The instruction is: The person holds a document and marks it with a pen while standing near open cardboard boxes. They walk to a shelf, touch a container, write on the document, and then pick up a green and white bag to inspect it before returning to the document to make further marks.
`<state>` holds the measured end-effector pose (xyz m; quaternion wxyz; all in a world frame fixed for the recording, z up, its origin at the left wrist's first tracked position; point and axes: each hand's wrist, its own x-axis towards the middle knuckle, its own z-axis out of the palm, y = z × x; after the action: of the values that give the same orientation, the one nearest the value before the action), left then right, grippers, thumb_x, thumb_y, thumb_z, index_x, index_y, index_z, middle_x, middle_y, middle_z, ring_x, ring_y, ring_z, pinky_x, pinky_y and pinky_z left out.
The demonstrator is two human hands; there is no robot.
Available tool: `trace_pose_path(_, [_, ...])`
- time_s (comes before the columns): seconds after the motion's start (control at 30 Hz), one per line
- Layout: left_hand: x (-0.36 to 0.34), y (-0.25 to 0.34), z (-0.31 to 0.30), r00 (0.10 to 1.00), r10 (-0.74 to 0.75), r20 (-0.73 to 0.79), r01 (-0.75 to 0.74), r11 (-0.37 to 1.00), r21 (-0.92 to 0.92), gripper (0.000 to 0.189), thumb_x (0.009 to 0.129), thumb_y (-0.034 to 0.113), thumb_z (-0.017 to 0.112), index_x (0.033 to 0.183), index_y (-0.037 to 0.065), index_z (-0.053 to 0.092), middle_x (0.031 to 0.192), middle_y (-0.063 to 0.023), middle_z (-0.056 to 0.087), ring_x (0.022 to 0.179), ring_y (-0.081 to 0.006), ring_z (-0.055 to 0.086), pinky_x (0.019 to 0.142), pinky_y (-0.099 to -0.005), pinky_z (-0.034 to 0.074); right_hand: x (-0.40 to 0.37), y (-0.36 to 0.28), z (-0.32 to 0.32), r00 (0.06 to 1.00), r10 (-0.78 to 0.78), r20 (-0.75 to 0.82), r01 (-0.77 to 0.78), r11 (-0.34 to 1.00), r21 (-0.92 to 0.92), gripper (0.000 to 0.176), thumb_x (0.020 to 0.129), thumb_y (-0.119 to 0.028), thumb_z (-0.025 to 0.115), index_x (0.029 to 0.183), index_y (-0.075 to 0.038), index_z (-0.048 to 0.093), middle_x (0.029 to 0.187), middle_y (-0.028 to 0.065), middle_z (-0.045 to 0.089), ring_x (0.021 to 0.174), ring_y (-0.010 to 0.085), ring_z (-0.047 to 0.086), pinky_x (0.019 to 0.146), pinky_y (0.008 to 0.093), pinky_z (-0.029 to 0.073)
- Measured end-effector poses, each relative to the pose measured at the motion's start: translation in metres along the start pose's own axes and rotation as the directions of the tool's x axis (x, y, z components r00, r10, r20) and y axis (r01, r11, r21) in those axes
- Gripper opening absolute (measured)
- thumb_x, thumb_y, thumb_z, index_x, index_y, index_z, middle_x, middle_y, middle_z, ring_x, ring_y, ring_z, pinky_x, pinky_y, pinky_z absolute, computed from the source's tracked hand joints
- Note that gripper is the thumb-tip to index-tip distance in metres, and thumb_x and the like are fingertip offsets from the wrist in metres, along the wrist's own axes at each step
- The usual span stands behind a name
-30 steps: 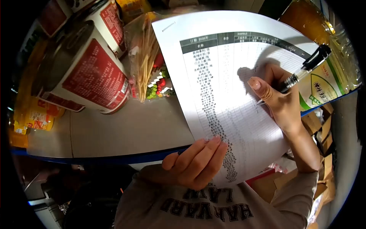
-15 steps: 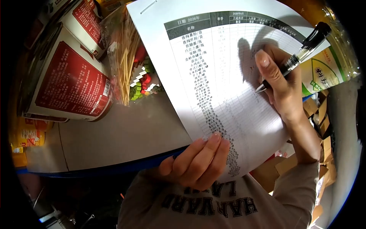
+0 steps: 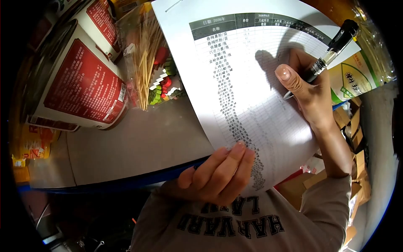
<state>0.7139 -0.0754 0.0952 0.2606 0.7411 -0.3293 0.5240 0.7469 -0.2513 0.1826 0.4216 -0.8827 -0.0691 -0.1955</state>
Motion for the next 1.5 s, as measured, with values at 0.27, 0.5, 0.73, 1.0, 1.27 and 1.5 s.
trace_pose_path(0.27, [-0.005,-0.002,-0.007,0.994,-0.005,0.109,0.002,1.0,0.026,0.011,0.078,0.024,0.046,0.074,0.022,0.056,0.075,0.0104,0.055,0.076,-0.0017,0.048,0.092,-0.031,0.014,-0.003,-0.001,0.0,0.999,-0.011,0.035,0.01,0.999,0.032,0.039,0.07,-0.025,0.064,0.048,-0.008,0.036,0.045,-0.0044,0.031,0.041,0.0043,0.027,0.038,0.0196,0.02])
trace_pose_path(0.5, [-0.003,-0.003,-0.002,0.998,0.054,0.029,-0.055,0.998,0.028,0.021,0.078,0.027,0.044,0.067,0.014,0.056,0.066,0.0046,0.053,0.064,-0.0077,0.045,0.066,-0.0222,0.031,-0.004,0.001,-0.003,0.998,-0.034,0.052,0.034,0.999,-0.001,0.038,0.067,-0.017,0.064,0.049,-0.009,0.032,0.048,-0.0042,0.028,0.044,0.005,0.026,0.04,0.0203,0.02])
trace_pose_path(0.73, [-0.005,-0.005,0.008,0.993,0.085,-0.078,-0.084,0.996,0.025,0.028,0.078,0.034,0.041,0.064,0.012,0.054,0.064,0.0016,0.052,0.064,-0.011,0.045,0.067,-0.0239,0.031,-0.001,0.011,-0.002,0.999,-0.049,-0.011,0.05,0.989,0.141,0.032,0.061,0.005,0.049,0.046,-0.006,0.023,0.042,-0.0035,0.023,0.038,0.0038,0.024,0.035,0.0218,0.019])
trace_pose_path(1.0, [-0.003,0.002,-0.001,0.997,-0.072,0.041,0.072,0.997,0.002,0.007,0.075,0.027,0.051,0.072,0.022,0.056,0.073,0.0109,0.053,0.077,-0.0045,0.046,0.085,-0.0271,0.025,-0.002,0.012,-0.001,1.0,-0.018,0.021,0.017,0.997,0.072,0.029,0.061,0.006,0.047,0.049,-0.006,0.023,0.048,-0.0045,0.021,0.044,0.004,0.021,0.04,0.0224,0.017])
trace_pose_path(1.27, [-0.008,-0.001,0.004,0.998,-0.054,-0.007,0.055,0.998,0.014,0.007,0.076,0.027,0.051,0.071,0.023,0.053,0.073,0.0114,0.052,0.078,-0.0041,0.045,0.087,-0.0272,0.024,0.0,0.01,0.002,0.999,-0.015,0.04,0.013,0.998,0.061,0.03,0.062,0.005,0.047,0.048,-0.007,0.024,0.046,-0.0047,0.022,0.042,0.0035,0.021,0.038,0.022,0.017])
trace_pose_path(1.5, [-0.005,0.003,0.005,0.999,-0.028,0.025,0.028,1.0,0.013,0.007,0.077,0.028,0.05,0.072,0.023,0.052,0.073,0.0118,0.051,0.078,-0.0042,0.045,0.087,-0.0267,0.025,-0.001,0.014,-0.004,0.999,-0.046,0.014,0.046,0.999,0.023,0.029,0.061,0.006,0.047,0.047,-0.007,0.025,0.046,-0.0043,0.023,0.041,0.0035,0.021,0.037,0.0221,0.017])
